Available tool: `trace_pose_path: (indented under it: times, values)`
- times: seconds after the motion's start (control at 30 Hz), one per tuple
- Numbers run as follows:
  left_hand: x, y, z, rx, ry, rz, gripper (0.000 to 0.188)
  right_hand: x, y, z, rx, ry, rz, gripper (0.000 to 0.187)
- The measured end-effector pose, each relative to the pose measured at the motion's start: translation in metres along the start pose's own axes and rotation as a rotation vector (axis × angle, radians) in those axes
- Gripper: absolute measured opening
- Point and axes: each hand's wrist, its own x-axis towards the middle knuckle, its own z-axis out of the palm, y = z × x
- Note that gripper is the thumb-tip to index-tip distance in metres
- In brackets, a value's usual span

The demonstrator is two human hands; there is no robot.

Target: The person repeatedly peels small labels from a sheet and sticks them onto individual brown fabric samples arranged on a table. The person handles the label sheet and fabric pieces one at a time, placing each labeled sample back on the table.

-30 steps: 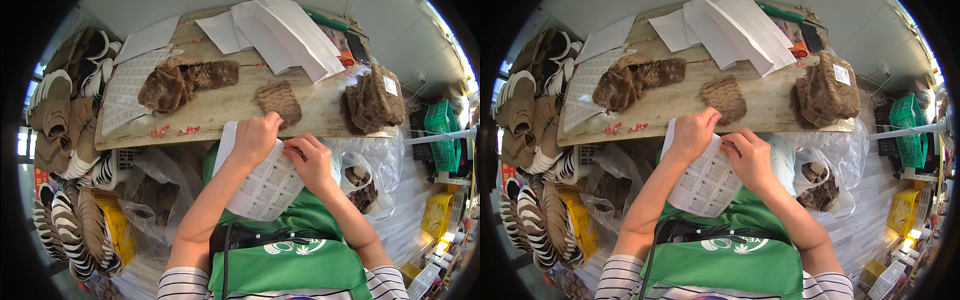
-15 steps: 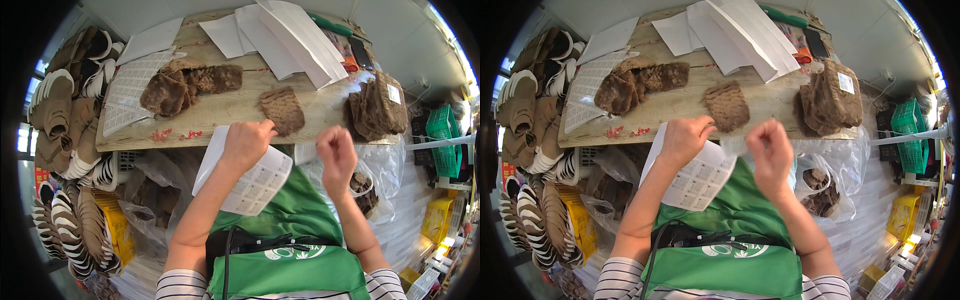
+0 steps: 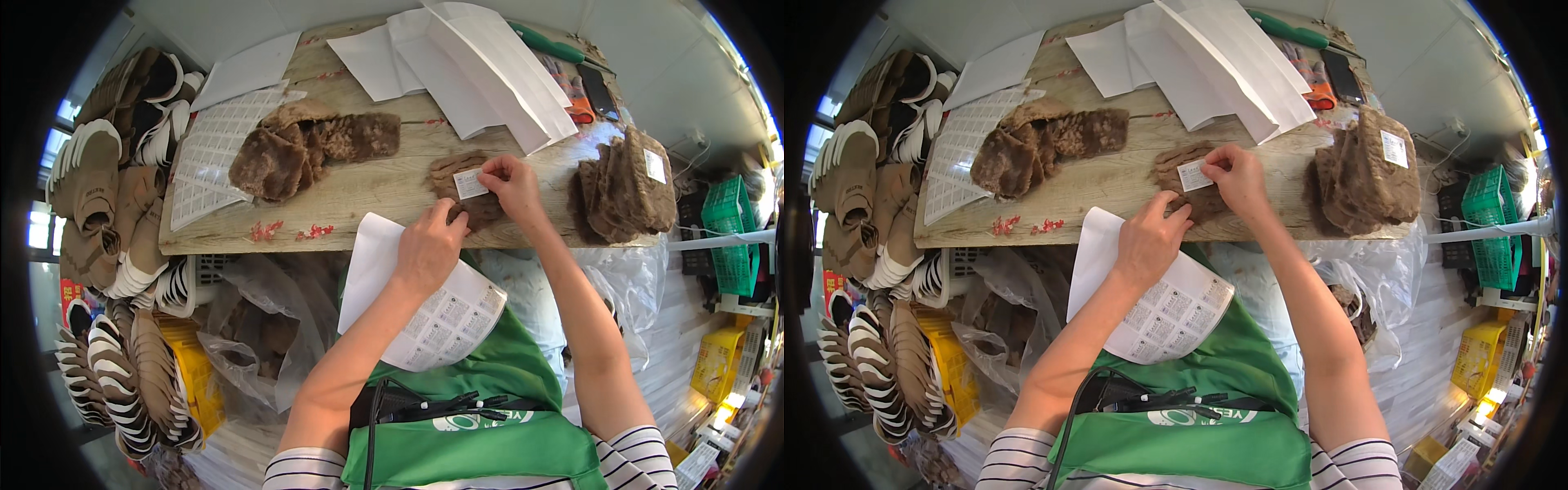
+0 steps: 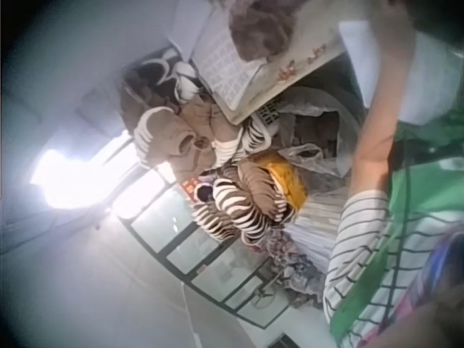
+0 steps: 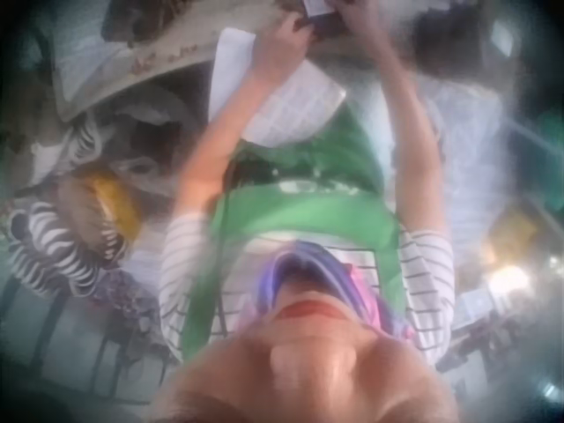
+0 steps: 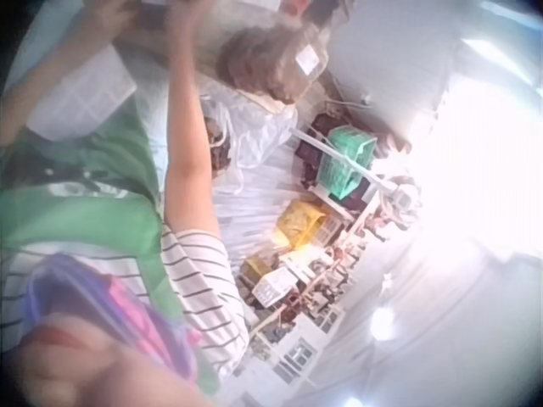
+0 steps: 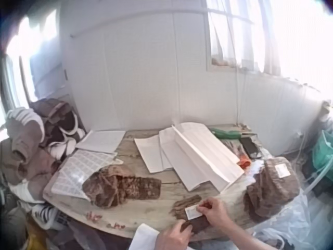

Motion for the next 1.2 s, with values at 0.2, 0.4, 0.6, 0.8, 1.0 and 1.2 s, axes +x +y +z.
trace_pose_path:
  times: [0.2,0.4,0.6,0.8,1.0,1.2]
  values:
    - [0.001,0.000,0.001,-0.024,-0.015,-0.009,0.027,0.001,-0.003,0.004,-0.114,0.072,-0.010,0.014]
    - [0.014,0.004,-0.010,-0.091,-0.145,-0.127,0.041,0.003,-0.003,0.006,-0.172,0.096,-0.033,0.016]
    - [0.020,0.001,-0.009,-0.041,-0.212,-0.106,0.044,0.002,-0.016,0.008,-0.325,0.091,-0.078,0.018]
    - [0.023,-0.003,-0.013,-0.014,-0.229,-0.075,0.044,0.003,-0.029,0.006,-0.694,0.031,-0.168,0.041]
    - [0.021,0.000,-0.012,-0.016,-0.223,-0.083,0.043,-0.002,-0.029,0.005,-0.713,0.175,-0.082,0.062]
    - [0.008,-0.002,-0.007,-0.069,-0.026,0.011,0.041,-0.019,-0.042,-0.003,-0.427,0.147,0.073,0.042]
